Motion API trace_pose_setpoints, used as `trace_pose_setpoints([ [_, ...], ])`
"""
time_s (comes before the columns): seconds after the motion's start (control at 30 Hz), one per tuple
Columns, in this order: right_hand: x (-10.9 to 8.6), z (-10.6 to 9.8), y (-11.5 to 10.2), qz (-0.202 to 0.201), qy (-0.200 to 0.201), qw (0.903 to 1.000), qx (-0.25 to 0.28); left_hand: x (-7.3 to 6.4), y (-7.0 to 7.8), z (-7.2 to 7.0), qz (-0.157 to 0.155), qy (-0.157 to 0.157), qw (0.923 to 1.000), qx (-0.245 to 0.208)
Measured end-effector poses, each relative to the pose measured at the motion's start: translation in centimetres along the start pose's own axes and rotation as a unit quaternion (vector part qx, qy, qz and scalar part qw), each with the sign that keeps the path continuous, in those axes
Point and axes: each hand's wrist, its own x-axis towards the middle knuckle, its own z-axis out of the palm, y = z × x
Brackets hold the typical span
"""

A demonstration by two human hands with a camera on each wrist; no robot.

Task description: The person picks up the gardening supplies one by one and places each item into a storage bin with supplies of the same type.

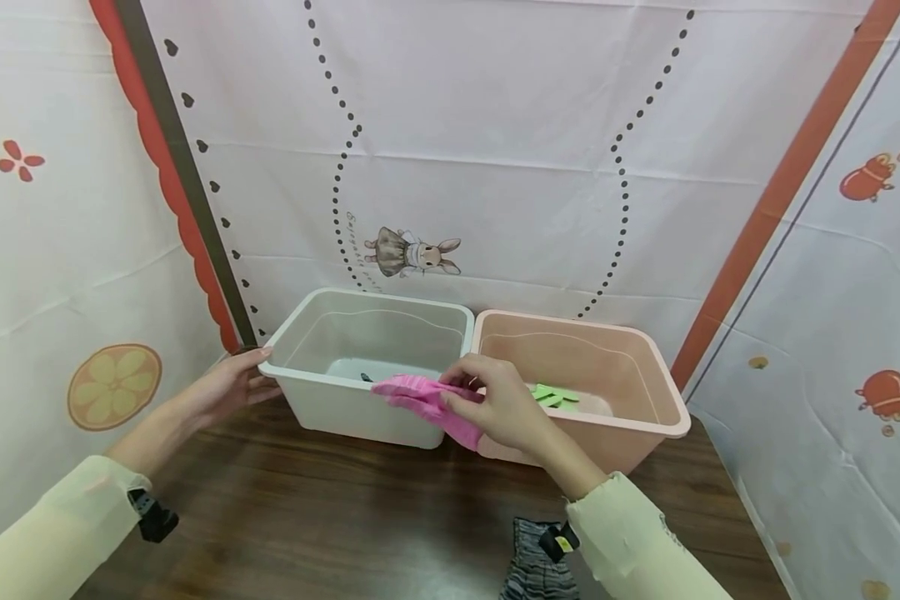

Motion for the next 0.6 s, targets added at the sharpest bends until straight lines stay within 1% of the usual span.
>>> trace_pose_setpoints([
  [0.2,1.6,-0.4,-0.1,0.005,0.016,0.9999,-0.002,0.1,0.0,-0.1,-0.003,0.0,1.0,0.008],
  [0.47,3.7,-0.6,-0.5,0.014,0.01,0.9996,-0.02,0.1,0.0,-0.1,-0.001,-0.001,1.0,-0.004],
  [0.6,4.6,-0.8,-0.7,0.019,0.014,0.9995,-0.02,0.1,0.1,-0.1,0.001,-0.002,1.0,-0.009],
])
